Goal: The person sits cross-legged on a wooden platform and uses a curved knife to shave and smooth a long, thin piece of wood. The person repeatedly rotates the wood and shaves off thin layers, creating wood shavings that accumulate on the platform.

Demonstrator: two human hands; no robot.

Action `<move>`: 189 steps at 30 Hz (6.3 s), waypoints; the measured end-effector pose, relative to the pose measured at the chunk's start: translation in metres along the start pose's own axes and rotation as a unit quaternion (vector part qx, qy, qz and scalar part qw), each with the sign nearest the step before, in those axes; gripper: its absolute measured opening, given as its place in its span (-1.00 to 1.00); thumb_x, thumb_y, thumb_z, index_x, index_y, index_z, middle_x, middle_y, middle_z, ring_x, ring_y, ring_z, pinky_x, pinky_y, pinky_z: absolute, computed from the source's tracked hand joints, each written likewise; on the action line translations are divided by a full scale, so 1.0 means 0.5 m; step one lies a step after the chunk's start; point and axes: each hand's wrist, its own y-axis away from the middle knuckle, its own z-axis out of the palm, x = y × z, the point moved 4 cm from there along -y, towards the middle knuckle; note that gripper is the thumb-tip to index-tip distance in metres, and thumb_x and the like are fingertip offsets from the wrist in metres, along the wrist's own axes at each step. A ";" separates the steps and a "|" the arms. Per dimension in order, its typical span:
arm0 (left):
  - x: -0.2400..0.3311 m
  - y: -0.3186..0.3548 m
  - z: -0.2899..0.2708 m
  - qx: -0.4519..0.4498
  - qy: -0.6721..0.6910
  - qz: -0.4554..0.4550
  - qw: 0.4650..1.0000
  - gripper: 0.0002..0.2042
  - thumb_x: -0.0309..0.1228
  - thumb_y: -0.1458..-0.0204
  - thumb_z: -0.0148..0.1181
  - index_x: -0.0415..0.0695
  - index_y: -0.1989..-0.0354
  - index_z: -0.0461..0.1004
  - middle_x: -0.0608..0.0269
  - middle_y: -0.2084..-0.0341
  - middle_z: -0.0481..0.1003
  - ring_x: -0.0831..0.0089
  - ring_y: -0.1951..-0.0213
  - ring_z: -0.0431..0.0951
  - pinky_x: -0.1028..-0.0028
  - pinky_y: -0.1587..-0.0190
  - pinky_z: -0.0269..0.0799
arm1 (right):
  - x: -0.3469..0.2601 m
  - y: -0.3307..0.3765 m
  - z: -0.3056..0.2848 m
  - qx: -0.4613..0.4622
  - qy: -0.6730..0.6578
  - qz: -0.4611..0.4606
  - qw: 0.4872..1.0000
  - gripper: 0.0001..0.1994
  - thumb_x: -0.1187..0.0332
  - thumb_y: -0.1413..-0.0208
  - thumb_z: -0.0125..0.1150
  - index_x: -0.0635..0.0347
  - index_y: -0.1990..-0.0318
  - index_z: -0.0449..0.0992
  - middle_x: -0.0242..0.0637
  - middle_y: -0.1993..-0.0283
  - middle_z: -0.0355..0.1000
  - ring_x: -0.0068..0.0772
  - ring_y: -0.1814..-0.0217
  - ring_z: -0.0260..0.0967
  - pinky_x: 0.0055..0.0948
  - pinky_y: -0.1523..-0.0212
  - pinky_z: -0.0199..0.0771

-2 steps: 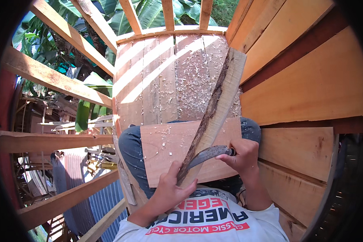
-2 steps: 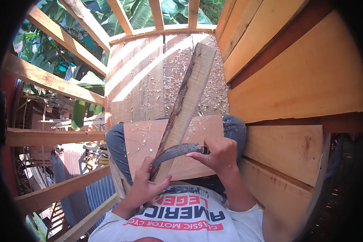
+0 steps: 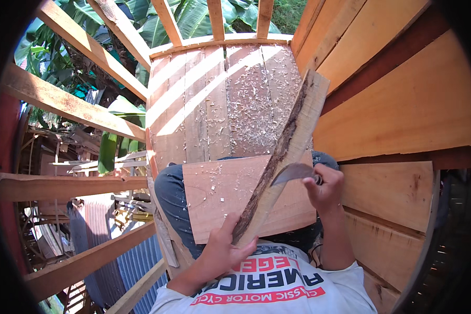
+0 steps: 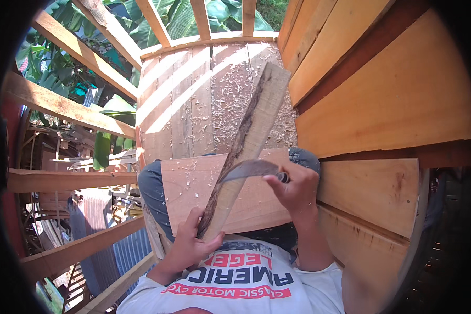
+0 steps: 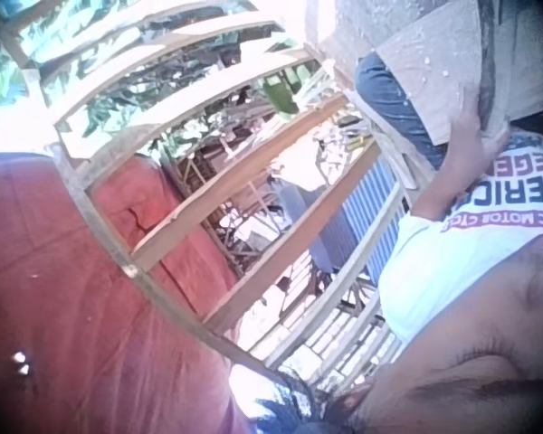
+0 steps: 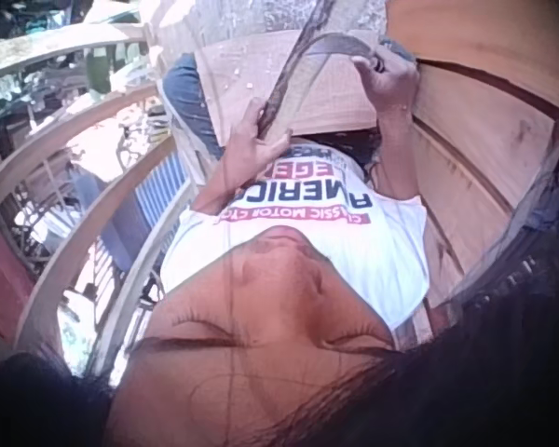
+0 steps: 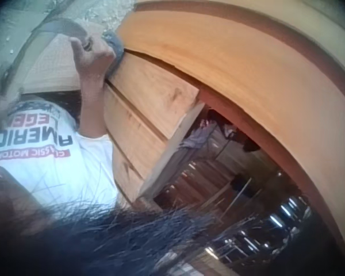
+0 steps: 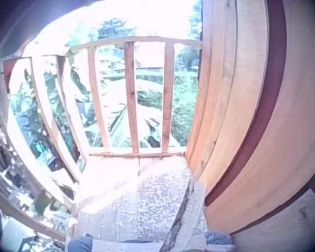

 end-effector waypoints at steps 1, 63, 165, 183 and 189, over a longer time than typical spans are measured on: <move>-0.003 0.004 0.004 -0.006 -0.005 0.010 1.000 -0.54 -0.50 0.14 0.34 -0.22 0.05 0.28 0.14 0.37 0.50 0.52 0.34 0.53 0.53 0.33 0.43 | 0.025 -0.017 -0.012 0.038 0.043 0.017 0.998 -0.35 -0.27 0.03 0.15 0.24 0.69 0.29 -0.14 0.76 0.15 -0.08 0.72 0.23 -0.30 0.67 0.16; -0.069 -0.014 -0.007 -0.019 0.082 0.087 0.993 -0.47 -0.56 0.17 0.30 -0.21 -0.02 0.22 0.30 0.35 0.37 0.66 0.36 0.41 0.62 0.33 0.34 | -0.048 0.035 0.044 -0.091 -0.075 -0.099 0.988 -0.57 0.02 -0.13 0.14 0.21 0.56 0.36 -0.14 0.71 0.25 -0.06 0.64 0.36 -0.30 0.63 0.27; -0.039 -0.064 0.049 -0.243 0.392 -0.055 0.885 -0.68 -0.38 -0.14 0.10 -0.22 -0.02 0.25 0.22 0.55 0.41 0.52 0.51 0.46 0.52 0.39 0.44 | -0.106 0.039 0.127 -0.170 -0.543 0.313 0.760 -0.73 0.19 -0.18 0.15 0.25 0.26 0.41 -0.54 0.67 0.24 -0.79 0.75 0.09 -0.69 0.78 -0.03; -0.059 -0.052 0.039 -0.173 0.264 -0.067 0.947 -0.82 -0.36 -0.22 -0.01 -0.19 0.11 0.28 0.41 0.63 0.30 0.68 0.65 0.31 0.64 0.61 0.27 | -0.057 0.053 0.070 -0.118 -0.132 0.052 0.983 -0.41 -0.17 -0.04 0.15 0.24 0.67 0.35 -0.15 0.78 0.15 -0.24 0.76 0.25 -0.35 0.70 0.16; -0.039 -0.038 0.032 -0.093 0.072 0.041 0.992 -0.53 -0.38 -0.15 0.07 -0.36 -0.17 0.17 0.04 0.67 0.44 0.37 0.64 0.47 0.40 0.55 0.36 | -0.041 0.049 0.044 -0.065 0.041 -0.048 0.996 -0.37 -0.28 0.10 0.18 0.17 0.71 0.29 -0.22 0.78 0.16 -0.15 0.74 0.25 -0.34 0.70 0.18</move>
